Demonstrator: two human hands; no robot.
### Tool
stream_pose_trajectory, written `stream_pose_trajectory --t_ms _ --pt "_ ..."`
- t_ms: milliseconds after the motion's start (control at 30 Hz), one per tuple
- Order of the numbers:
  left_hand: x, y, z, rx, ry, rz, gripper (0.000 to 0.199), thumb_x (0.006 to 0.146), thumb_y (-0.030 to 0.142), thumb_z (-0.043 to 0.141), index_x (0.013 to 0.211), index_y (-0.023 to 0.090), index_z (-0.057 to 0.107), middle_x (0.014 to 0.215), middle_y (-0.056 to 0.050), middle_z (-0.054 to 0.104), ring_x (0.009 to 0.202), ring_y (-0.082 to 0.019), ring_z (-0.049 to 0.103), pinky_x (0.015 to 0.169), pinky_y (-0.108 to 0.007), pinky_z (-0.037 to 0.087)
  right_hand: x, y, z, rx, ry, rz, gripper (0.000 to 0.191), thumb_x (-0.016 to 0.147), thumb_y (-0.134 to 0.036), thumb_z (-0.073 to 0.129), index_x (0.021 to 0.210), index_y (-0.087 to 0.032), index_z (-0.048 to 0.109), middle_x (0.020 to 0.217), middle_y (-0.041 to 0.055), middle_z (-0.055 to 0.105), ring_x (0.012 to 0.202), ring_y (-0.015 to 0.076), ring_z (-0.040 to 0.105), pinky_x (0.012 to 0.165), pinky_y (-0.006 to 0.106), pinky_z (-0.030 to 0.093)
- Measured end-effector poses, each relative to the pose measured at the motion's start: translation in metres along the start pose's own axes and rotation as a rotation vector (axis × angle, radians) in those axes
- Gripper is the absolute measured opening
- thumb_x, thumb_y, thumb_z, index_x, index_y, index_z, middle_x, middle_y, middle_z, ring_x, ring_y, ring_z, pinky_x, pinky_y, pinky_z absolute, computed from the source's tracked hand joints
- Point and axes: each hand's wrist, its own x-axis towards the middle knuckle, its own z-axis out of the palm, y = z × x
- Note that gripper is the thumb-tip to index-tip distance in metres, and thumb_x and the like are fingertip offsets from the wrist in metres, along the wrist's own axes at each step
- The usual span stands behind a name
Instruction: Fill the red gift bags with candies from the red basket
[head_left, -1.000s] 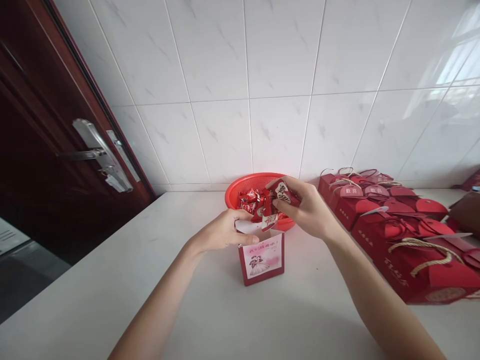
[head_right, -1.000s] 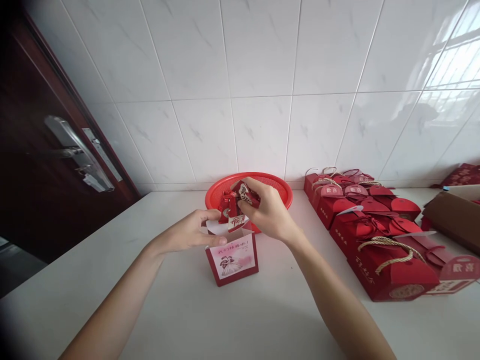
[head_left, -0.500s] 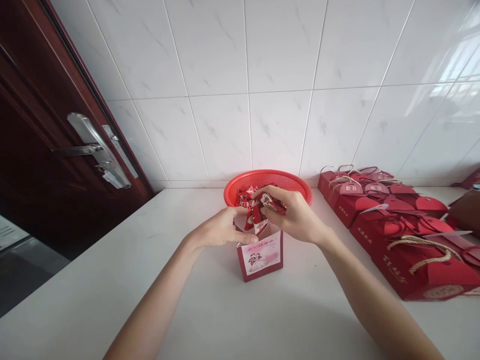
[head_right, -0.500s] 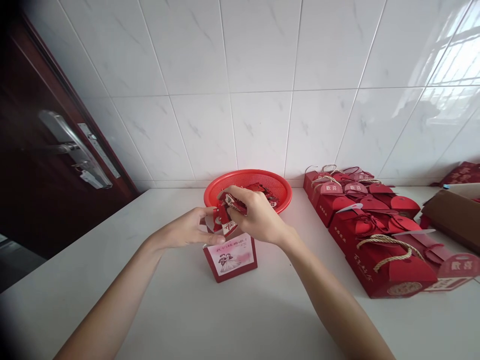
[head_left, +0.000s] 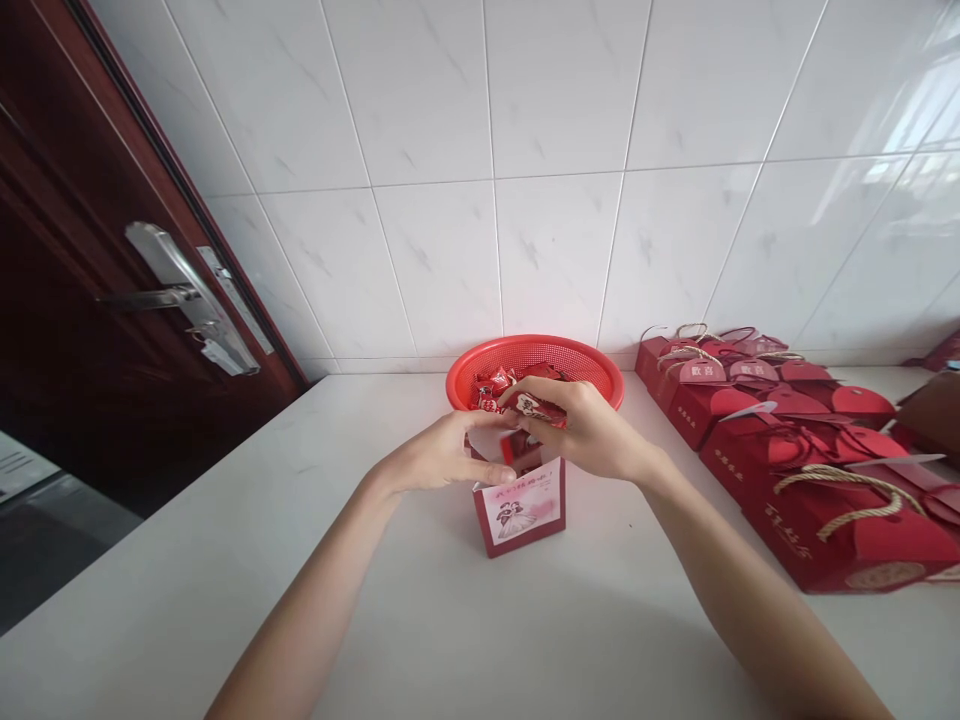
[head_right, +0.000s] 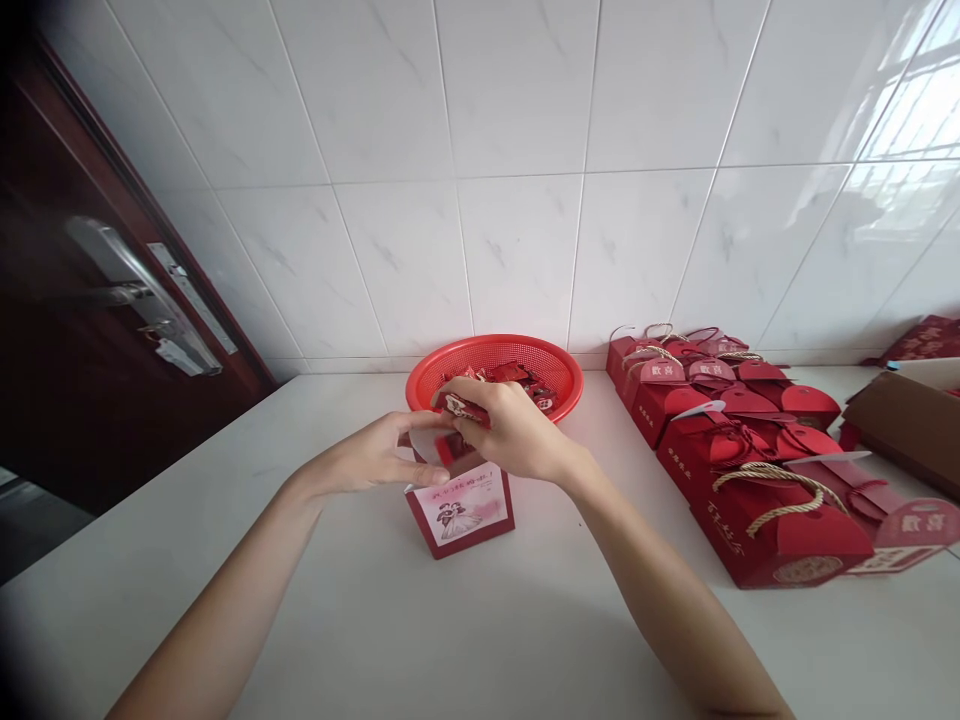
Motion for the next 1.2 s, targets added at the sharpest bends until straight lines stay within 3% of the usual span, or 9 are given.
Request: stream_pose_trajectory --t_ms 133,233,467,700,800,967,1067,1200 --pt "0.001 -0.001 0.0 0.005 0.009 -0.012 0.072 0.072 0.04 0.082 0.139 0.025 0.058 0.124 -0.008 0.07 0.107 -0.028 0.068 0.089 -0.036 0.052 0.001 -0.001 0.0 0.036 0.031 -0.014 0.008 0.088 -0.014 0.051 0.083 -0.019 0.054 0.075 -0.0016 0.054 0.064 0.011 0.043 0.056 0.025 0.033" --pt "0.0 -0.001 0.0 0.0 0.008 -0.017 0.07 0.072 0.042 0.082 0.137 0.026 0.06 0.128 -0.008 0.068 0.106 -0.028 0.067 0.09 -0.037 0.052 0.001 -0.004 -0.001 0.133 0.103 0.008 0.024 0.089 -0.022 0.056 0.071 -0.021 0.039 0.065 -0.0048 0.043 0.057 0.0095 0.034 0.051 0.024 0.029" --pt "0.001 -0.001 0.0 0.033 0.018 0.018 0.058 0.072 0.044 0.08 0.126 0.027 0.066 0.13 -0.004 0.066 0.104 -0.027 0.067 0.082 -0.031 0.052 0.0 0.002 0.0 0.414 0.011 0.16 0.003 0.09 -0.02 0.043 0.09 -0.023 0.041 0.072 -0.0037 0.058 0.058 0.0117 0.047 0.055 0.025 0.041" --pt "0.0 0.001 0.001 0.01 0.012 0.033 0.051 0.073 0.042 0.08 0.119 0.023 0.069 0.098 -0.001 0.074 0.089 -0.023 0.068 0.074 -0.029 0.052 0.002 0.009 0.001 0.263 -0.09 0.015 0.002 0.089 -0.018 0.055 0.091 -0.018 0.056 0.089 0.0029 0.062 0.078 0.0156 0.06 0.066 0.029 0.048" --pt "0.001 0.002 0.001 -0.007 -0.021 0.027 0.045 0.073 0.041 0.08 0.113 0.022 0.071 0.1 -0.002 0.074 0.084 -0.02 0.068 0.07 -0.027 0.051 0.002 0.009 0.0 0.217 -0.135 0.008 0.005 0.089 -0.018 0.058 0.093 -0.018 0.06 0.089 0.0032 0.067 0.076 0.0154 0.062 0.067 0.029 0.05" --pt "0.001 0.002 0.001 -0.022 -0.022 0.042 0.054 0.074 0.04 0.08 0.124 0.024 0.067 0.107 -0.003 0.074 0.093 -0.022 0.068 0.077 -0.029 0.052 0.001 0.01 -0.005 0.092 -0.2 -0.017 0.015 0.086 -0.013 0.058 0.098 -0.018 0.066 0.093 0.0034 0.073 0.082 0.0164 0.067 0.07 0.028 0.053" --pt "0.0 0.001 0.0 0.012 0.017 0.002 0.061 0.072 0.042 0.081 0.129 0.026 0.065 0.117 -0.005 0.072 0.107 -0.027 0.066 0.086 -0.033 0.052 -0.001 0.007 -0.014 0.057 -0.085 -0.05 0.018 0.088 -0.014 0.057 0.101 -0.019 0.068 0.101 0.0048 0.073 0.092 0.0185 0.067 0.077 0.03 0.054" --pt "0.0 -0.001 0.0 0.059 0.057 0.016 0.06 0.074 0.045 0.079 0.13 0.027 0.065 0.137 -0.005 0.063 0.122 -0.029 0.06 0.095 -0.035 0.051 -0.005 -0.001 -0.033 0.065 0.104 -0.04 0.013 0.091 -0.019 0.058 0.099 -0.018 0.068 0.1 0.0061 0.071 0.091 0.0188 0.067 0.079 0.032 0.055"
